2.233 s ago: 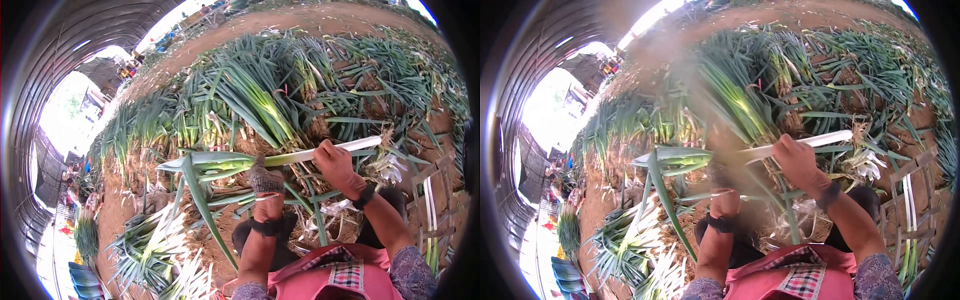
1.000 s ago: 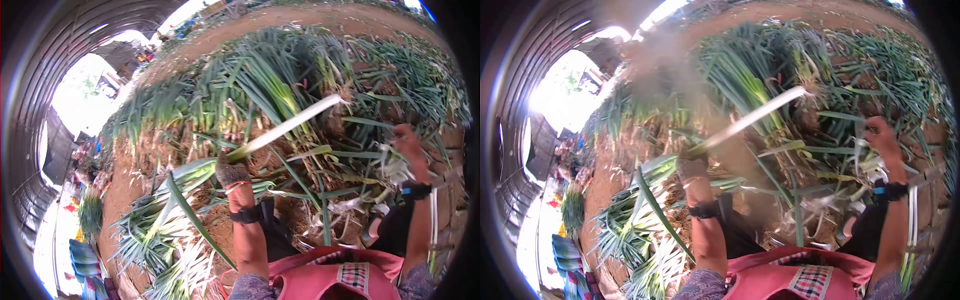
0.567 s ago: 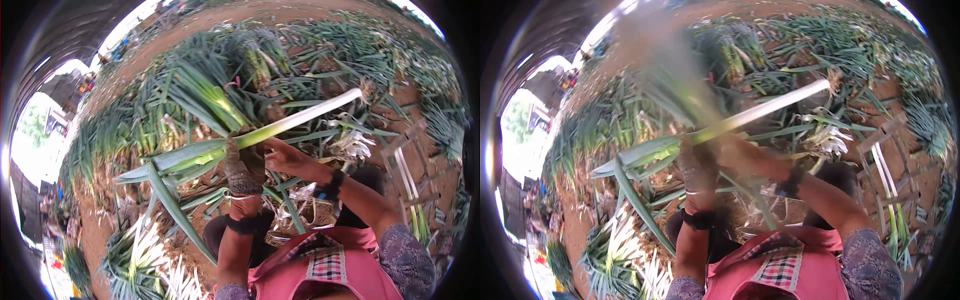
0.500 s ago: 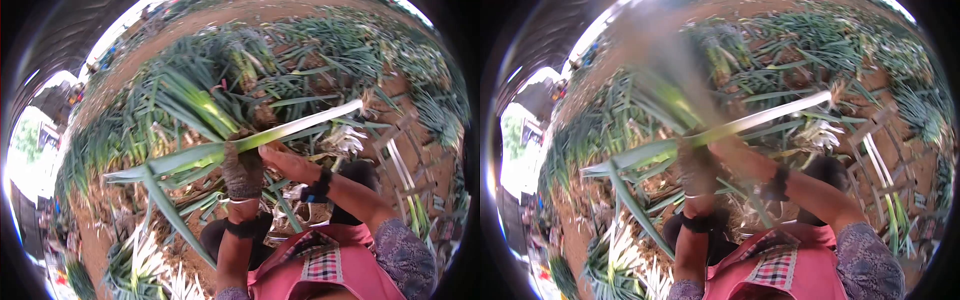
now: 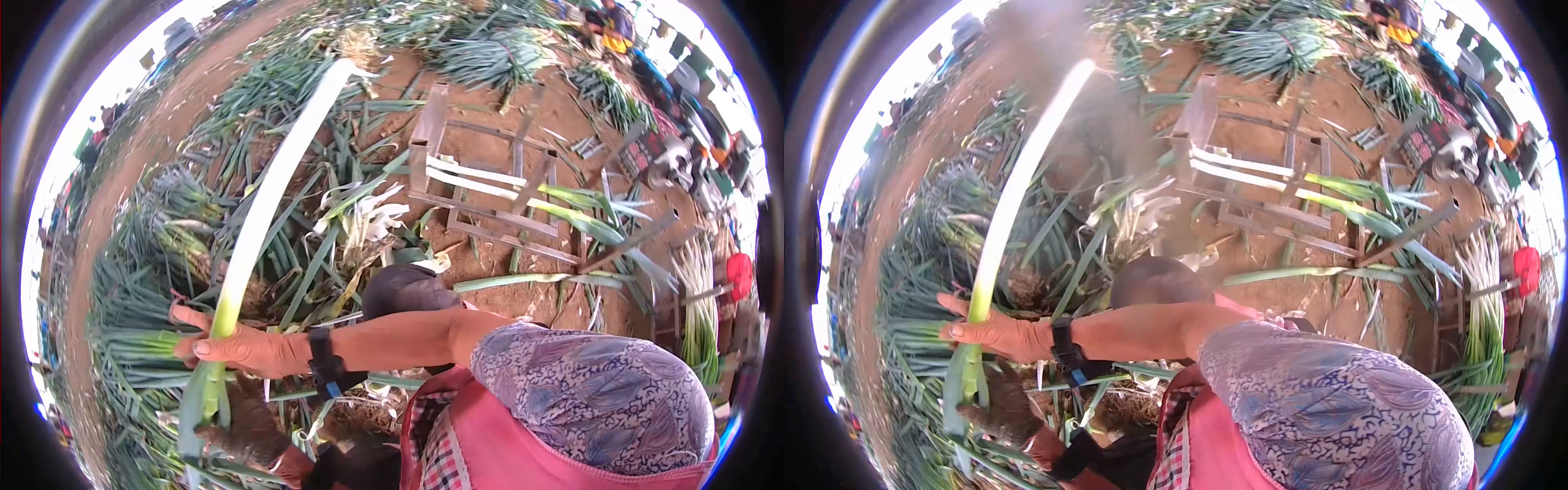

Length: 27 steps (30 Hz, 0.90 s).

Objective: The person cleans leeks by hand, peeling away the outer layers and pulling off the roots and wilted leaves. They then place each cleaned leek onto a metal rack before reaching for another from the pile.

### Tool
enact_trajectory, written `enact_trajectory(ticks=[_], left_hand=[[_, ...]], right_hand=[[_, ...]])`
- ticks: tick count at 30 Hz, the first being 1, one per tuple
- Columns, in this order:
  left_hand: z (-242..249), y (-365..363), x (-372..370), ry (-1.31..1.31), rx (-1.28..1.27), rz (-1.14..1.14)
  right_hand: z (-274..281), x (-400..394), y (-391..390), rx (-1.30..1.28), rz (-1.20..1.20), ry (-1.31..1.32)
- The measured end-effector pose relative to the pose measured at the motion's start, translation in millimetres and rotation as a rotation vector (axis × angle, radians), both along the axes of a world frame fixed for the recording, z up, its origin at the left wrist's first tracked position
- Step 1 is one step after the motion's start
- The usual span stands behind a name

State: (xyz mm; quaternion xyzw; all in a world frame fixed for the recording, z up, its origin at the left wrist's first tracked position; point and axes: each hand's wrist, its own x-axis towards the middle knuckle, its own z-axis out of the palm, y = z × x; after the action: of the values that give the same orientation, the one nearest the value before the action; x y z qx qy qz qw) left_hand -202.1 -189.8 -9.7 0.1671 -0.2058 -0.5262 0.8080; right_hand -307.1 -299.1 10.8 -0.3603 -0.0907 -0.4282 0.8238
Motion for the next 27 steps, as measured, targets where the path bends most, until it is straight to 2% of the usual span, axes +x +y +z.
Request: enact_trajectory(ticks=[1, 2, 4, 5, 6, 9, 10, 13, 14, 16, 18, 20, 21, 22, 23, 26, 27], left_hand=[[2, -4, -16, -0.017, 0.037, 0.006], [-7, -8, -5, 0.043, 0.089, -0.058], [-4, -10, -9, 0.05, 0.131, -0.034], [-3, -9, -10, 0.057, 0.148, -0.009], [-14, -11, 5, 0.104, 0.35, 0.23], [-46, -7, 40, 0.021, 0.276, 0.025], [-53, -7, 43, -0.05, 0.317, 0.071], [-78, -15, 59, 0.052, 0.682, 0.283], [-67, -16, 41, 0.004, 0.658, 0.219], [-93, -21, 57, -0.09, 0.542, 0.014], [-90, -27, 39, -0.08, 0.752, 0.095], [-97, -25, 31, -0.177, 0.805, 0.078], [-101, -24, 31, -0.228, 0.828, 0.072], [-112, -22, 39, -0.231, 0.803, -0.004], [-110, -18, 35, -0.258, 0.836, 0.028], [-102, -10, 21, -0.303, 0.863, 0.114], [-117, -1, 36, -0.752, 0.773, 0.182]], right_hand=[[1, -2, 0, 0.094, 0.086, -0.063], [7, -11, -3, 0.118, 0.014, -0.105], [36, -44, -8, 0.18, -0.063, -0.229], [51, -58, -19, 0.125, -0.191, -0.224], [75, -88, -20, 0.067, -0.267, -0.276], [128, -171, -31, -0.374, -0.758, -0.154], [148, -202, -38, -0.415, -0.916, -0.082], [210, -283, -38, -0.668, -1.299, 0.09], [229, -306, -32, -0.816, -1.44, 0.139], [254, -344, -23, -0.985, -1.625, 0.282], [258, -381, -23, -1.06, -1.804, 0.637], [250, -417, -20, -1.066, -2.028, 1.208], [236, -441, -27, -1.252, -2.259, 1.522], [212, -472, -41, -1.341, -2.267, 1.627], [184, -502, -51, -1.429, -2.27, 1.731], [103, -562, -48, -1.074, -1.838, 2.374], [77, -583, -48, -0.982, -1.681, 2.587]])
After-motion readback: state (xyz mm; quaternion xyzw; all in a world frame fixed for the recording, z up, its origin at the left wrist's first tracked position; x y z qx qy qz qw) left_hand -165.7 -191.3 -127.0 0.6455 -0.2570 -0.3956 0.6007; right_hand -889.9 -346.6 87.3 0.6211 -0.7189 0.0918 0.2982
